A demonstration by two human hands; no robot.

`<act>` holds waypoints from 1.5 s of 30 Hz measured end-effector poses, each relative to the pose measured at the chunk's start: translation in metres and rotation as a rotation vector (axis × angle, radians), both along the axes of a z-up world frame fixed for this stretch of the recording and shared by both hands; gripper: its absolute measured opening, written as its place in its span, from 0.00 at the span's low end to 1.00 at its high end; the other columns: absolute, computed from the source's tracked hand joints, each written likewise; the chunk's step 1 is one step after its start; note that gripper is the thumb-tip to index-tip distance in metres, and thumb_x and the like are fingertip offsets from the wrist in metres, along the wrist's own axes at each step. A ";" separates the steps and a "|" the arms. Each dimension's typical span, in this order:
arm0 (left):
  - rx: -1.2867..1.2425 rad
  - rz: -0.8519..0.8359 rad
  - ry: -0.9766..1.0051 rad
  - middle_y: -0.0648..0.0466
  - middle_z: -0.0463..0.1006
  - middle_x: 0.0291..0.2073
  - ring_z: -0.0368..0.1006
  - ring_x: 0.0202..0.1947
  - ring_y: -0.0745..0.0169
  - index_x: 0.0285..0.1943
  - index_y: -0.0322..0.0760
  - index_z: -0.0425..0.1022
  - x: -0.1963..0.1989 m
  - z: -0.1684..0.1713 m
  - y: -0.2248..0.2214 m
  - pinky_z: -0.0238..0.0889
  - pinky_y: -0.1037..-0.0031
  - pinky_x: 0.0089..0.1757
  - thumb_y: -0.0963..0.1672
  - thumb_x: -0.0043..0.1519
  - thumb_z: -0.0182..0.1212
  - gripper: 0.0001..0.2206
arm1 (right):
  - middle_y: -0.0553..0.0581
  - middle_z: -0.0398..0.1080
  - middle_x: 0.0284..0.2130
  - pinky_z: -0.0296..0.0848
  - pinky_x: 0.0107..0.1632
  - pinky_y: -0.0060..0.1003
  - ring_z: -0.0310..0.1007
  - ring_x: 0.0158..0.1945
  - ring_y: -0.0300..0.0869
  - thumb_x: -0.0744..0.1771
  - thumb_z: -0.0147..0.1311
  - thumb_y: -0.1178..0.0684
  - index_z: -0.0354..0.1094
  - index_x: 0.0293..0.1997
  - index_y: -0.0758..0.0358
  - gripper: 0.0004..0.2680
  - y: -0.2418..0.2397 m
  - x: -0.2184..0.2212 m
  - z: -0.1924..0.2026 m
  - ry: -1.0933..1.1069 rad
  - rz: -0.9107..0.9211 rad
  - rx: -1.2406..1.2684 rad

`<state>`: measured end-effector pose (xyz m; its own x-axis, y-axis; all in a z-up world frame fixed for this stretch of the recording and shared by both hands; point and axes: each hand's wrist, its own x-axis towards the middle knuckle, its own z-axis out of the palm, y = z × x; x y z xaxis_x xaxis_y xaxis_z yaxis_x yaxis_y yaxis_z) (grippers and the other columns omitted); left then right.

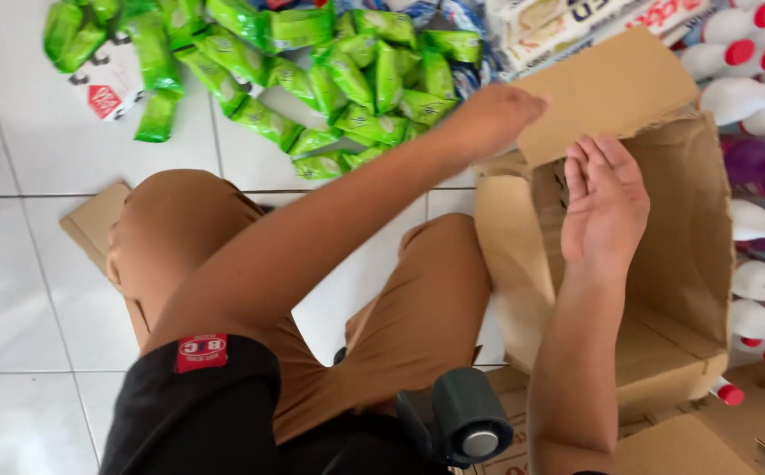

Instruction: Packing various grocery items, such as soap sachets and detergent packs, into a cardboard box.

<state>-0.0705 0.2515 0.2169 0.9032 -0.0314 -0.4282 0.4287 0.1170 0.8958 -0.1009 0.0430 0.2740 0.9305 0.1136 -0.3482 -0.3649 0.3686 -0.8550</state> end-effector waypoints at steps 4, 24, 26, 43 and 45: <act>0.203 0.089 -0.015 0.43 0.81 0.24 0.75 0.24 0.52 0.33 0.30 0.84 0.016 -0.029 0.102 0.68 0.58 0.33 0.54 0.59 0.61 0.21 | 0.63 0.73 0.54 0.75 0.61 0.36 0.76 0.56 0.44 0.71 0.51 0.64 0.66 0.60 0.70 0.10 0.077 0.001 -0.009 -0.045 0.131 0.041; 1.006 -0.072 0.208 0.35 0.82 0.41 0.78 0.45 0.32 0.40 0.33 0.83 -0.130 -0.379 0.213 0.70 0.48 0.49 0.48 0.60 0.54 0.16 | 0.73 0.76 0.37 0.74 0.45 0.49 0.77 0.40 0.60 0.64 0.53 0.62 0.70 0.59 0.67 0.16 0.328 -0.063 -0.227 -0.380 0.995 -1.057; 0.723 0.197 0.293 0.34 0.80 0.42 0.76 0.46 0.30 0.42 0.34 0.82 -0.120 -0.349 0.207 0.68 0.49 0.48 0.48 0.58 0.55 0.15 | 0.76 0.74 0.38 0.73 0.45 0.53 0.75 0.42 0.65 0.63 0.52 0.64 0.69 0.59 0.69 0.17 0.325 -0.070 -0.213 -0.410 0.894 -1.134; 0.156 0.564 0.625 0.29 0.81 0.46 0.78 0.51 0.35 0.51 0.17 0.80 -0.101 -0.254 0.193 0.67 0.61 0.53 0.46 0.48 0.68 0.26 | 0.79 0.72 0.45 0.71 0.53 0.57 0.72 0.49 0.70 0.62 0.56 0.59 0.67 0.55 0.74 0.16 0.285 -0.052 -0.264 -0.423 0.550 -1.344; 0.231 0.573 0.486 0.35 0.81 0.45 0.78 0.48 0.39 0.51 0.23 0.79 -0.105 -0.240 0.192 0.68 0.62 0.49 0.44 0.45 0.67 0.25 | 0.79 0.72 0.45 0.70 0.52 0.57 0.71 0.49 0.70 0.62 0.55 0.60 0.68 0.56 0.73 0.17 0.285 -0.050 -0.259 -0.482 0.501 -1.370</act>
